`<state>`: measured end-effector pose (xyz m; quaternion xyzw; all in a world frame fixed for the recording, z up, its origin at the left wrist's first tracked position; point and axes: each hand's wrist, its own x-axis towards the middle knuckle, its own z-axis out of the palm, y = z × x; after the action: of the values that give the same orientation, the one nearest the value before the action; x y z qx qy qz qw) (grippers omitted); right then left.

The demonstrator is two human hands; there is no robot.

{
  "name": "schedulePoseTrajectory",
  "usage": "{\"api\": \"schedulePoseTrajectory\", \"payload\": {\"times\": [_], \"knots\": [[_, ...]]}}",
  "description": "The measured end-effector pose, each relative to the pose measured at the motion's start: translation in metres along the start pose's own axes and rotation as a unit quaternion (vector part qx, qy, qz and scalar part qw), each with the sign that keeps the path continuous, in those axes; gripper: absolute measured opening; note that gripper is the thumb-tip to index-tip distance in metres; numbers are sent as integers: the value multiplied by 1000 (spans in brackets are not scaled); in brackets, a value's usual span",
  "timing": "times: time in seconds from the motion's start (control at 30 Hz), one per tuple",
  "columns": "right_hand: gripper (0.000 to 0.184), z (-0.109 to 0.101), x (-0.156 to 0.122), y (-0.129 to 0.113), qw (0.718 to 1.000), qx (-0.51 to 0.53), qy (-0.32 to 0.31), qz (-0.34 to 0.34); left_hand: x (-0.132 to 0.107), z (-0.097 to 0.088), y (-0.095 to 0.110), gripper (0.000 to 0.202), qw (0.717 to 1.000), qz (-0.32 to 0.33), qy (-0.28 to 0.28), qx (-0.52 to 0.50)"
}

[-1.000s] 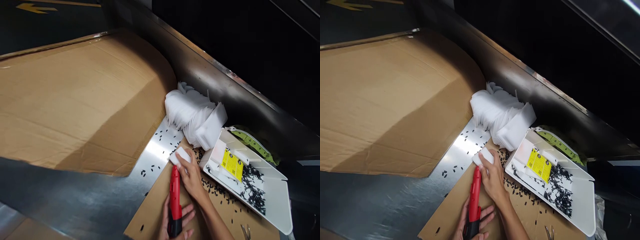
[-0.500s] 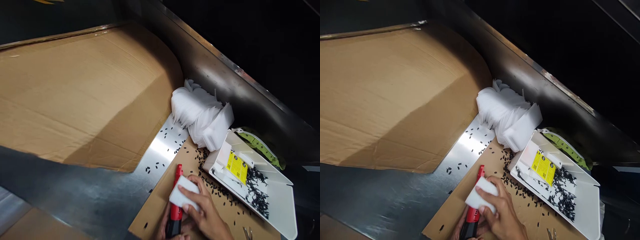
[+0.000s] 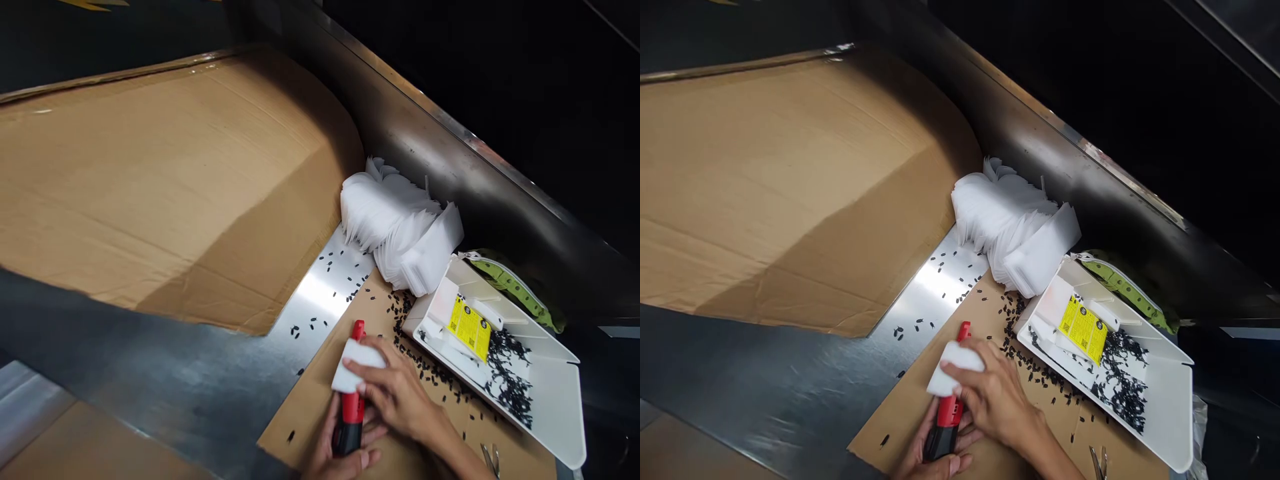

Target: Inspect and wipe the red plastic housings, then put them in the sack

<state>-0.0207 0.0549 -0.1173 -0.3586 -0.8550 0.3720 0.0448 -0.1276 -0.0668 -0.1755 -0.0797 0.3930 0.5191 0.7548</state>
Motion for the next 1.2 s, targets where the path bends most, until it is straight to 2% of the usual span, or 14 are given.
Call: {"api": "schedulePoseTrajectory", "payload": {"times": [0.1, 0.2, 0.27, 0.4, 0.57, 0.73, 0.8, 0.87, 0.97, 1.03, 1.1, 1.2], "knots": [[40, 5, 0, 0, 999, -3, 50, 8, 0, 1, 2, 133, 1000, -8, -6, -11], [41, 9, -4, -2, 1000, 4, 24, -14, 0, 2, 2, 133, 1000, 8, 5, -1], [40, 7, 0, -1, 999, 0, 28, -18, 0, 2, 3, 132, 1000, 12, 3, 10], [40, 5, 9, 3, 995, -14, 102, 14, -1, 3, 5, 129, 1000, -2, -21, 9], [43, 17, -1, 2, 997, 37, 70, 2, -3, 7, 7, 127, 1000, 2, 9, 5], [42, 8, 26, 22, 988, 49, 140, 39, -7, 5, 29, 119, 996, 5, 19, 91], [43, 3, 33, 30, 986, 57, 149, 46, -6, 0, 40, 117, 987, 26, 24, 155], [43, 3, 33, 35, 984, 67, 158, 52, -3, -5, 49, 105, 967, 67, 31, 242], [42, 11, 29, 39, 978, 87, 180, 66, 2, -8, 59, 74, 910, 179, 71, 368], [41, 18, 27, 40, 971, 102, 202, 75, 5, -9, 65, 64, 879, 221, 98, 411], [40, 25, 25, 40, 964, 114, 225, 81, 5, -9, 72, 67, 873, 195, 106, 433], [41, 33, 20, 39, 957, 127, 248, 85, 4, -8, 87, 73, 883, 118, 91, 445]]}}
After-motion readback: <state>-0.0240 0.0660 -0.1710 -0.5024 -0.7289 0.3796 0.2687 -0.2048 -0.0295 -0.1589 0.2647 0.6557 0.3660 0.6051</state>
